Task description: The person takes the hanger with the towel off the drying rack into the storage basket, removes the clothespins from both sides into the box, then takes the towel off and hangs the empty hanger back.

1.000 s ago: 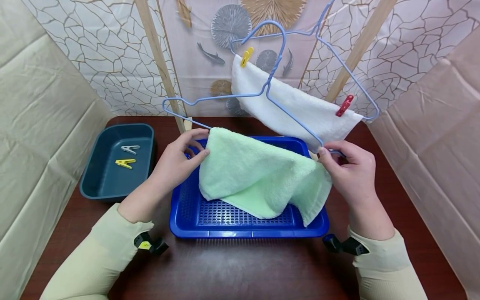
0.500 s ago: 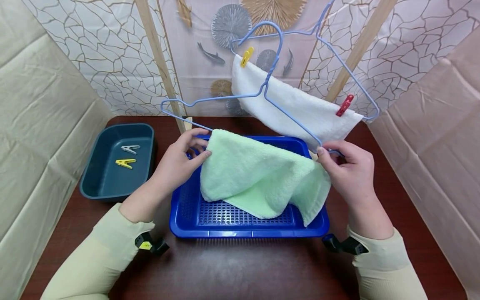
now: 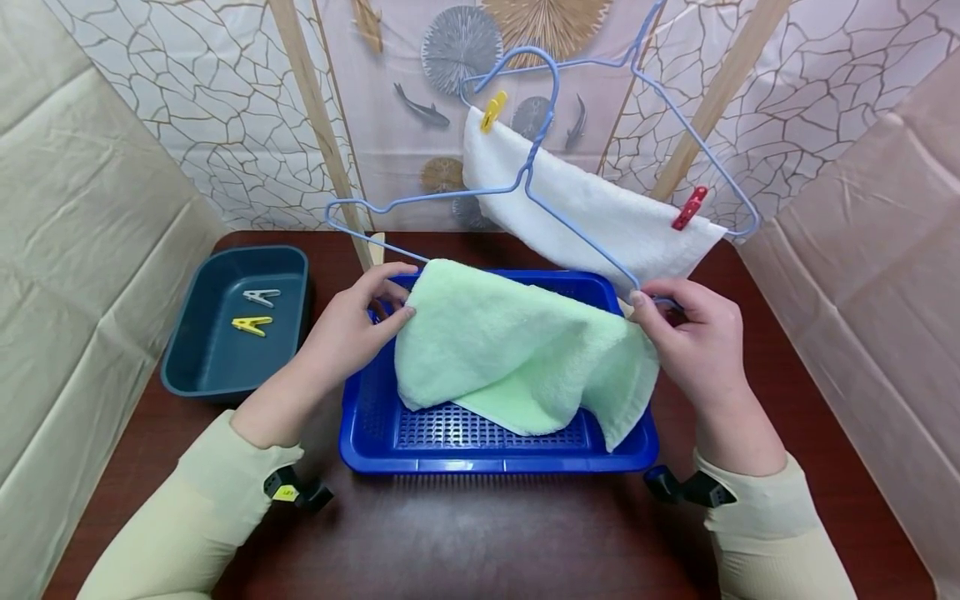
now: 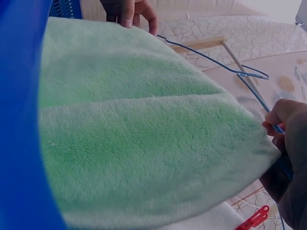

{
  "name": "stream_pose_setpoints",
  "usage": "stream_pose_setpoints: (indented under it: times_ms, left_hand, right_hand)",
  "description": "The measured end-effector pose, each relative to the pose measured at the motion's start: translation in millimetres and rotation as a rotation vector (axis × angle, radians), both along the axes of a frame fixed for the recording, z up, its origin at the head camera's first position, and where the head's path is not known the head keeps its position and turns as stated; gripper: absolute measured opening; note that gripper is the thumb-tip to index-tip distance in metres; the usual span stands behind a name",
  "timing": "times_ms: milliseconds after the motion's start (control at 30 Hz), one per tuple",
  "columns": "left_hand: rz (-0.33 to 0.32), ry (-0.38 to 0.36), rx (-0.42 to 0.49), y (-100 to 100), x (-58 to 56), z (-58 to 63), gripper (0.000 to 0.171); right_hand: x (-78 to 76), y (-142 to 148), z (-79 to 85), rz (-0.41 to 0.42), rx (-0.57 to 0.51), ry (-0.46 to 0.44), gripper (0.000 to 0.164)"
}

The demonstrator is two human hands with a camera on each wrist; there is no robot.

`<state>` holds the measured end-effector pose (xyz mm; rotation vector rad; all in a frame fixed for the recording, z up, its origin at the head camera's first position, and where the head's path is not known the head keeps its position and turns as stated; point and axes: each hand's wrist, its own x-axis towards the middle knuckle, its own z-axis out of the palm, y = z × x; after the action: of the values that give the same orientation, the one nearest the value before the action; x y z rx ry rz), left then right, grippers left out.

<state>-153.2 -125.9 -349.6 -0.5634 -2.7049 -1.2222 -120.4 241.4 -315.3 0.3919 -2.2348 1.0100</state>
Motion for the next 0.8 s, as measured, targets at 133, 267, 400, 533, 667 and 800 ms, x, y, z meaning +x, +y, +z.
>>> stream_pose_setpoints:
  times_ms: [133,267,400,533,667,800]
  left_hand:
    - [0.007,-0.016,-0.036,-0.9,1.3,-0.7,0.048]
    - [0.007,-0.021,-0.047,-1.5,1.9,-1.1,0.047]
    - [0.006,-0.024,-0.052,-2.0,2.2,-1.1,0.046]
    - [0.006,-0.028,-0.049,-2.7,2.6,-1.2,0.044]
    - [0.013,-0.027,-0.044,-3.6,3.3,-2.2,0.043]
    - [0.021,-0.03,-0.033,-4.4,3.6,-4.0,0.042]
  right_hand:
    - [-0.6,-0.7,-0.2,-0.005,0.005,-0.012,0.006]
    - [-0.8,-0.9,0.1,-0.007,0.003,-0.019,0.005]
    - [-1.0,0.4,-0.7,-0.011,0.001,-0.03,0.006]
    - [-1.7,1.6,-1.4,-0.013,-0.004,-0.04,0.007]
    - [-2.6,2.3,-2.0,-0.021,-0.005,-0.045,0.008]
    - [-2.8,2.8,-2.3,-0.033,-0.005,-0.046,0.008]
